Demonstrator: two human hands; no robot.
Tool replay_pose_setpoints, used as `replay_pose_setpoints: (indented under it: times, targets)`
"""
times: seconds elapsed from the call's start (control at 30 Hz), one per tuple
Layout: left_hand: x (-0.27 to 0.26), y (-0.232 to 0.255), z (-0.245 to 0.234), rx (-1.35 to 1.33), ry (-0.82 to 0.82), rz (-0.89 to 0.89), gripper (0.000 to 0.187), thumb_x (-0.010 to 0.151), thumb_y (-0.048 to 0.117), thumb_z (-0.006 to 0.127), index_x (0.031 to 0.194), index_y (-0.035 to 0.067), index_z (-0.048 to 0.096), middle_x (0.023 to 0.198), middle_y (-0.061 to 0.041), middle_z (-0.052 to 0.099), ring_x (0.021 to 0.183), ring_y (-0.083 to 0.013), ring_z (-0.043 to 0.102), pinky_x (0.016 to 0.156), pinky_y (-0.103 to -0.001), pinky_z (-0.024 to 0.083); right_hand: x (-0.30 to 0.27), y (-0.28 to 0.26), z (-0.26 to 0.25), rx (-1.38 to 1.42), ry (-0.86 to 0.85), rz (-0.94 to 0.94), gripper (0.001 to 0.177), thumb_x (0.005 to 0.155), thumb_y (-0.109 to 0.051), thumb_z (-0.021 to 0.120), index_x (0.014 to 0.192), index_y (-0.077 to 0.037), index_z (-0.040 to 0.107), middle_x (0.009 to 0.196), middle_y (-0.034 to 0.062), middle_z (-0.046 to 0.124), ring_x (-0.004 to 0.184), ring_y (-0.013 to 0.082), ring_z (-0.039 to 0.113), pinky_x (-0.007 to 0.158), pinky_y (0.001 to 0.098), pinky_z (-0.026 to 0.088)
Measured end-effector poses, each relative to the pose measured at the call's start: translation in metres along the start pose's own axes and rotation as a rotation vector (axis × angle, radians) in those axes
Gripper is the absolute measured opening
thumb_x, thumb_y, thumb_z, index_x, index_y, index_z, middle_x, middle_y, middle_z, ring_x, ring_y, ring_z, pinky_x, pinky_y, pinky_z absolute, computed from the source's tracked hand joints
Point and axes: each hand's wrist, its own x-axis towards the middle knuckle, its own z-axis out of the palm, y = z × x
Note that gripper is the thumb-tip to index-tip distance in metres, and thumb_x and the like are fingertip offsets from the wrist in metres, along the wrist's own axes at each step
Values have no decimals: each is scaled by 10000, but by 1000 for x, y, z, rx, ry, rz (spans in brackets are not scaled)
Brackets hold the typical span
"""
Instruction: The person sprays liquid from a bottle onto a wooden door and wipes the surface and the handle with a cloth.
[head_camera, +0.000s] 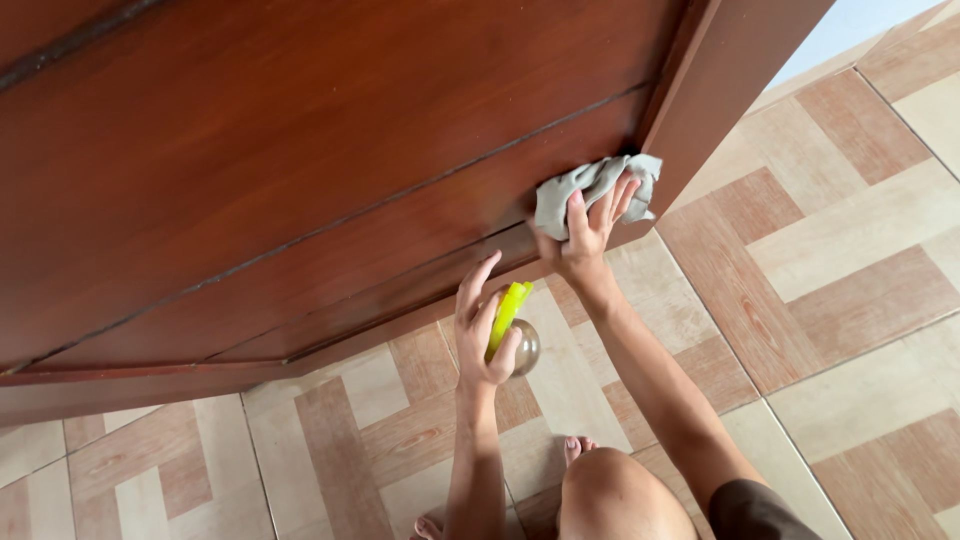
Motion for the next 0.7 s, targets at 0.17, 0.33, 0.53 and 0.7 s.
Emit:
replay_pose_setpoints:
  times: [0.17,0.33,0.53,0.7]
  targets:
    - [4,-2,2,12,-17,13,395,785,190,566,1068,-69,665,1510,-251,517,1407,-432,511,1198,-522,418,-73,23,17,6,-72,90,685,874,52,619,1504,-92,392,1552,419,331,1503,627,250,1239,760,108]
    - [4,-4,4,19,-13,21,391,784,185,566,1072,-58,668,1519,-244,513,1425,-432,498,1212,-522,405,-151,12,-3,45,-280,183,713,902,-117,724,1509,-33,360,1516,451,291,1447,668,221,1209,748,147]
    - [-1,-8,3,31,-33,6,401,787,190,566,1083,-58,674,1521,-247,509,1415,-423,501,1207,-523,396,-161,27,-1,7,-363,139,829,895,-175,781,1495,119,290,1503,403,356,1435,650,284,1190,768,143]
    - [-5,-13,4,45,-29,-11,425,771,197,564,1084,-63,685,1513,-249,516,1406,-424,508,1203,-529,394,-116,53,11,73,-332,-126,824,965,-213,728,1555,70,227,1600,348,247,1547,527,227,1279,750,136]
